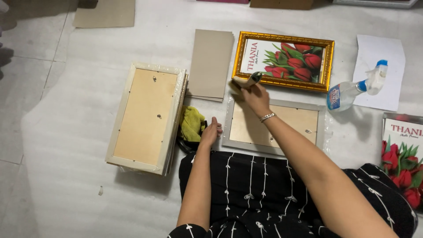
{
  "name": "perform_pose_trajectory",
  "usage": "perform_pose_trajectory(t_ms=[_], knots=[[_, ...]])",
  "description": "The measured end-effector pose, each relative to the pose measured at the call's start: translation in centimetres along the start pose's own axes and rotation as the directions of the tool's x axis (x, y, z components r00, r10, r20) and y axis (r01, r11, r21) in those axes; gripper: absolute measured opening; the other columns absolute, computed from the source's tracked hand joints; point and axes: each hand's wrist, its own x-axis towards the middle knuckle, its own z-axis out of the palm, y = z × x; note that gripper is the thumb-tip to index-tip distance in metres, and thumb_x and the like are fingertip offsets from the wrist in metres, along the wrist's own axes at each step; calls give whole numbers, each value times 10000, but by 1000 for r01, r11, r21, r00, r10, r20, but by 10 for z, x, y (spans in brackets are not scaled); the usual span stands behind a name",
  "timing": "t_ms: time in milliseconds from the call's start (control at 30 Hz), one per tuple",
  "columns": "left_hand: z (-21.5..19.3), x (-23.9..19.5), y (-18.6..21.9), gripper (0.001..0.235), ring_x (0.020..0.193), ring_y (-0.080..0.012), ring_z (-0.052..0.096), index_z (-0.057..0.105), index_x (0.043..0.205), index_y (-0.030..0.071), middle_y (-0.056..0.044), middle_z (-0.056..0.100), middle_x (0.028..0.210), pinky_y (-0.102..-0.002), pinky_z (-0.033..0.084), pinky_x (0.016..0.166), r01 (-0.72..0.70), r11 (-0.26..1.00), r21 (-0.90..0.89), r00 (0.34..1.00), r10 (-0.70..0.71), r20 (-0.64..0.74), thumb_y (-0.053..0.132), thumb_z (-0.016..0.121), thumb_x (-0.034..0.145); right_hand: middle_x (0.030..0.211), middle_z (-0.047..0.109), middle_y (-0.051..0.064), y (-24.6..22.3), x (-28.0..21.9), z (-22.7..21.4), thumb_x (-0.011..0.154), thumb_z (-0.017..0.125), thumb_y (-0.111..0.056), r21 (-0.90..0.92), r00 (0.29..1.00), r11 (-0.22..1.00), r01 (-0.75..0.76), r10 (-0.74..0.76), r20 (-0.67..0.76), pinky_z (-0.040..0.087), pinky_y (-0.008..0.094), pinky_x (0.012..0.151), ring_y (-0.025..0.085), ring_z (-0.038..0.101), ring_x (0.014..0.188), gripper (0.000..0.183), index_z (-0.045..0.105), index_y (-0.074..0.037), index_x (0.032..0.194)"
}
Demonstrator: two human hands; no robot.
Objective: Cleaning picture frames by dusting with a brush and wiping with a cloth
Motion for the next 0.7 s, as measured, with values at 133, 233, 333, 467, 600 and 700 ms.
perform_pose_trajectory(t_ms=[133,233,333,467,600,700], knots=[[-1,0,2,863,919,-226,755,702,1263,66,-110,771,1073,-350,542,893,2,1000,9,1000,-2,3,744,217,1038,965,766,100,11,-6,34,908,630,-568,31,995,999,-26,23,98,577,528,889,333,731,1003,461,715,-130,1024],[-1,3,-1,904,949,-248,750,701,1276,56,-123,763,1104,-354,538,900,-4,1000,13,1000,4,22,782,226,1022,1072,757,158,10,-34,17,912,626,-499,113,994,992,-48,36,104,541,526,967,358,694,1102,498,735,-44,1081],[0,2,-2,876,978,-254,748,704,1276,76,-115,761,1130,-355,539,912,-2,1000,30,999,1,37,763,223,1024,1132,712,267,43,-48,-10,925,672,-412,263,990,955,-140,141,15,499,565,1002,426,636,1171,497,717,42,1122],[0,-6,6,886,1013,-276,740,717,1272,108,-117,755,1147,-369,547,933,-7,999,35,999,6,44,813,257,995,1195,691,262,96,-77,-70,954,662,-408,251,945,929,-273,308,-113,471,555,1028,415,618,1202,524,691,47,1213],[2,7,-3,884,970,-274,749,723,1266,112,-115,758,1137,-365,551,919,-12,998,67,998,8,64,818,270,987,1129,698,304,163,-114,-112,992,625,-378,212,874,937,-278,338,-349,469,623,961,489,627,1134,498,706,84,1161],[3,4,-3,850,970,-256,749,734,1254,134,-95,762,1127,-352,552,919,5,998,56,998,-8,54,807,290,986,1071,716,266,236,-132,-128,1005,647,-366,127,801,946,-298,320,-505,502,609,917,465,655,1085,430,731,36,1130]])
